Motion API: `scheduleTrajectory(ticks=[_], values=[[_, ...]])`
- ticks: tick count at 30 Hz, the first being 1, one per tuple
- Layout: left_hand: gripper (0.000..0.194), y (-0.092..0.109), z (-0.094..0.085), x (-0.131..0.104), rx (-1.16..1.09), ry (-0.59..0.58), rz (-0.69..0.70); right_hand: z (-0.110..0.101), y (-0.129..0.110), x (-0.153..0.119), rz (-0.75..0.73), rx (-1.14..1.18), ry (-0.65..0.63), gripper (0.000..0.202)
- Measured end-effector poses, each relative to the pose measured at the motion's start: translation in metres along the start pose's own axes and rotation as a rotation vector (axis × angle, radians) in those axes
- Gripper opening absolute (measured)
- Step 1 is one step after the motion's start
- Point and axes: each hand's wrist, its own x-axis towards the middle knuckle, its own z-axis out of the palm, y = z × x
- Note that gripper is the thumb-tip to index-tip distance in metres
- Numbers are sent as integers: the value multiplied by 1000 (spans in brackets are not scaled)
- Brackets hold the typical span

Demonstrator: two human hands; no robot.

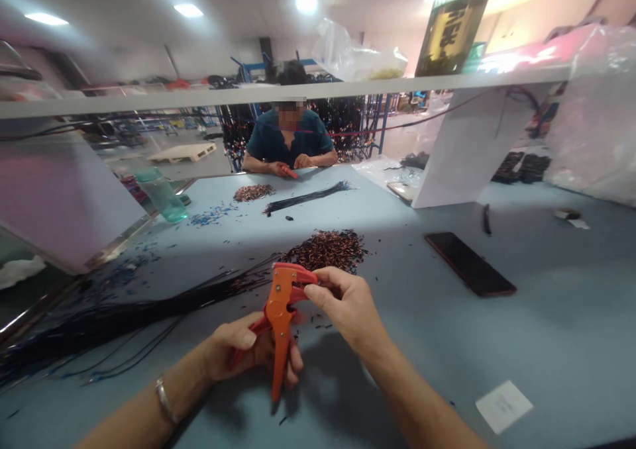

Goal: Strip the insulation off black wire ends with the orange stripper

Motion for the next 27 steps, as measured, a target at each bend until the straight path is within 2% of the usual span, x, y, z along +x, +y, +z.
scheduleTrajectory(ticks=[7,13,17,21,27], values=[[57,-3,5,0,94,124,39,-5,-6,3,-55,-45,-68,29],[53,0,5,0,133,224,115,-15,-5,6,-159,-359,14,19],[49,-1,7,0,191,224,125,-14,-3,6,-299,-355,95,17],[48,-2,8,2,220,214,130,-12,-6,5,-446,-311,92,17],[48,0,8,2,227,213,140,-10,-9,3,-447,-388,84,13]])
